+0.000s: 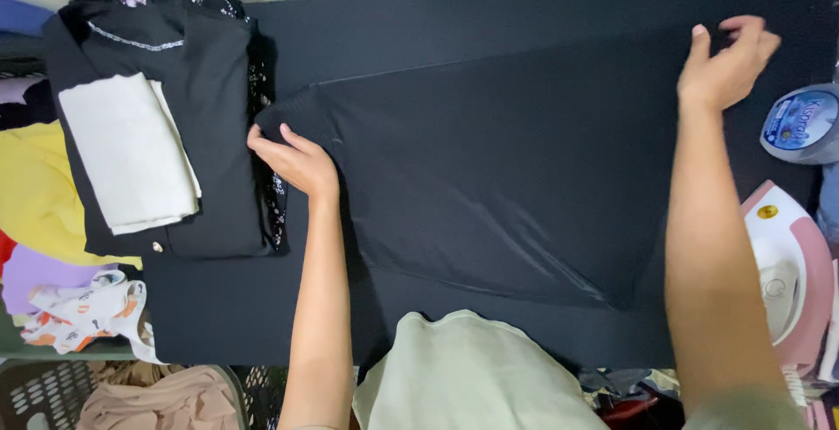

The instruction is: Ironing and folding various garments in a laundry station.

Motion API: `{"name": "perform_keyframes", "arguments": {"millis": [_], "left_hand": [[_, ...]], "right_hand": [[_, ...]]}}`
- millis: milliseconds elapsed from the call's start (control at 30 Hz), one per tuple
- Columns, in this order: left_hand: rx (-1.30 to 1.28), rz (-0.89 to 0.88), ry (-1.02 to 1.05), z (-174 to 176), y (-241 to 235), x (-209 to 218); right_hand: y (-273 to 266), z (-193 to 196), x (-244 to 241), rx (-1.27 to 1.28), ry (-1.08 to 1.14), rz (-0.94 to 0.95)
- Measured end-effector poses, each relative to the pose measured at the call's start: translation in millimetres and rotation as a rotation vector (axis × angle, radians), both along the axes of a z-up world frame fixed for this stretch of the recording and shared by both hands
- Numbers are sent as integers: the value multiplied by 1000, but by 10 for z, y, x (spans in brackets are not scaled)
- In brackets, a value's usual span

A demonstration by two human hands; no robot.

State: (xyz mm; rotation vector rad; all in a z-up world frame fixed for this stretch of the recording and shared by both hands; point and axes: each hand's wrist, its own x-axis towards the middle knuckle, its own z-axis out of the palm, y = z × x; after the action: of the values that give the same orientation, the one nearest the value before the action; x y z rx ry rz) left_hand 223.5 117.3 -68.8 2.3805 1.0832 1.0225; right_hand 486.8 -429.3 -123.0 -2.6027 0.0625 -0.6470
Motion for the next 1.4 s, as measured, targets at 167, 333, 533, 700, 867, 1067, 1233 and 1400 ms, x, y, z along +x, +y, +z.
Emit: {"name": "perform_keyframes", "arguments": {"millis": [167,333,533,700,867,1067,1233,1400], "left_hand": [[-43,-62,34,74,21,-76],[-54,-95,16,257,-5,-142],[142,-163,195,494,-509,-146],[3,-498,636,605,-419,-119],[76,-497,656,496,-459,-153],[35,-810,619,652,-1486,-203],[-17,-1201,595,584,-1624,-555],[26,-1464,640,667,-1583,-794]], "right_hand": [[1003,614,-740,-164,60,216],[1120,712,-786,-290,528,379],[1578,969,-1126,-300,515,488],[1415,991,-1177,-265,570,548],[661,803,-893,-277,539,364],[1377,1227,-1795,-322,467,523],[571,831,-2147,-292,561,294],[657,1058,-2577,-342,491,262]]}}
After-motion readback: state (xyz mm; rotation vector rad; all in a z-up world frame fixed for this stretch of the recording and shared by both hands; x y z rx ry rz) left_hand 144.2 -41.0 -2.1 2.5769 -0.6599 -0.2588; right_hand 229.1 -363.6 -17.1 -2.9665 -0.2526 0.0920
